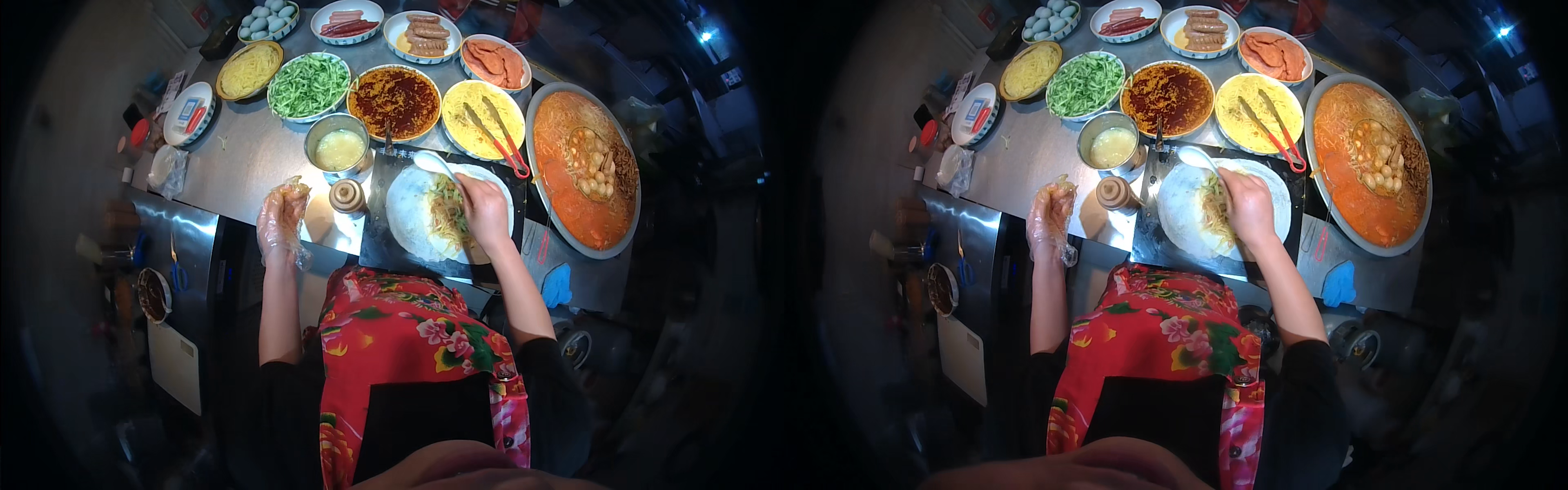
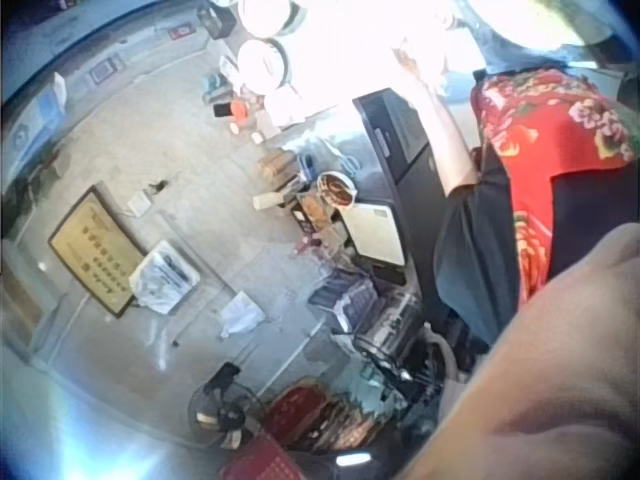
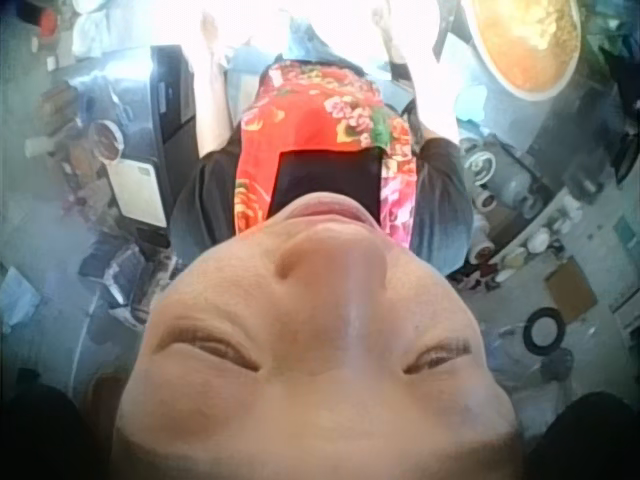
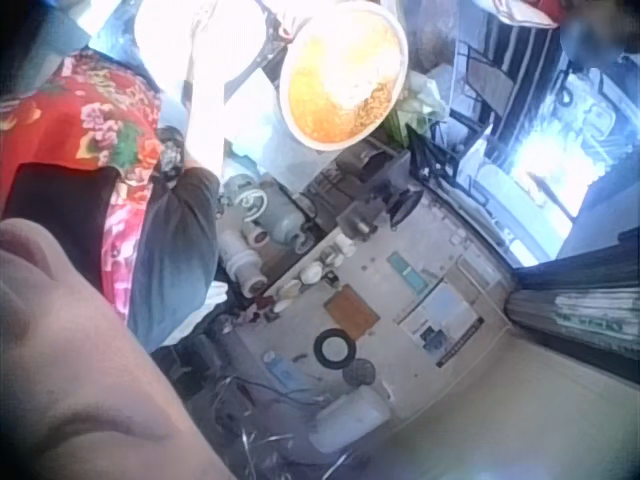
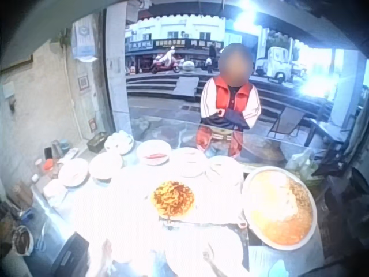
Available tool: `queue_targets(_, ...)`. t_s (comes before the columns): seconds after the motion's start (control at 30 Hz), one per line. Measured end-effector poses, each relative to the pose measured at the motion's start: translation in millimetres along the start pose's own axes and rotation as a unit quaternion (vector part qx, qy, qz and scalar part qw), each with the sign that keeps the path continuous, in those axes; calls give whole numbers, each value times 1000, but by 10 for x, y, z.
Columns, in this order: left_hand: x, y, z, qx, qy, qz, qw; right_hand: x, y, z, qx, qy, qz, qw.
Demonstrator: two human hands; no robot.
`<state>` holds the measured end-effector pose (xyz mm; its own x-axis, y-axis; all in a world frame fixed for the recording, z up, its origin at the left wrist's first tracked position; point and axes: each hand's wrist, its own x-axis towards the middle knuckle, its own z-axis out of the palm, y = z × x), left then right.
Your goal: The person prepares multiple wraps by spreading sauce on flatbreads, adding shredded vegetables and cooked items, then rolling and bagging them. They repeat the process for several orders, handing each completed wrap to a customer.
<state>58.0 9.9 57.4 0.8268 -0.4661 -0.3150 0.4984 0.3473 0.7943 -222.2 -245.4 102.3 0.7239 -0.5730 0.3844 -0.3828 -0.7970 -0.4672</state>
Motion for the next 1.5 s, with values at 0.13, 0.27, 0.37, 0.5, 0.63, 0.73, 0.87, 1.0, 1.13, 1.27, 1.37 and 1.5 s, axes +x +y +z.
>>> queue_targets(0.13, -20, 9, 51, -12, -10, -13, 1000, 925, -474, 1119, 72, -53, -103, 991)
queue_targets(0.27, -64, 94, 17, -25, -24, 19, 999, 1341, -564, 1760, -38, -218, -148, 964)
queue_targets(0.37, -147, 180, -213, -32, 12, 31, 999, 1320, 19, 1345, -50, -150, -130, 979)
queue_targets(0.5, -341, 204, -630, -40, 54, 37, 997, 1302, 1263, 502, -404, -234, 269, 842)
queue_targets(0.63, -459, 163, -810, -45, 99, 17, 994, 1134, 1968, 312, -380, -372, 295, 794)
queue_targets(0.73, -445, 157, -776, -38, 98, 21, 994, 978, 1977, 293, -365, -294, 229, 853)
queue_targets(0.87, -364, 172, -626, -14, 90, 11, 996, 1098, 1553, 228, -297, -234, 149, 914)
queue_targets(1.0, -271, 172, -431, -18, 53, -7, 998, 1553, 945, 392, -257, -285, 49, 922)
queue_targets(1.13, -252, 173, -302, -26, 42, 0, 999, 1787, 687, 594, -301, -371, 73, 876)
queue_targets(1.27, -272, 151, -338, -12, 55, -12, 998, 1856, 889, 772, -304, -390, 79, 866)
queue_targets(1.37, -286, 142, -437, -16, 46, -15, 999, 1818, 965, 638, -233, -368, 114, 893)
queue_targets(1.5, -365, 226, -508, 4, 50, -11, 999, 1399, 704, -53, -99, -284, 144, 943)
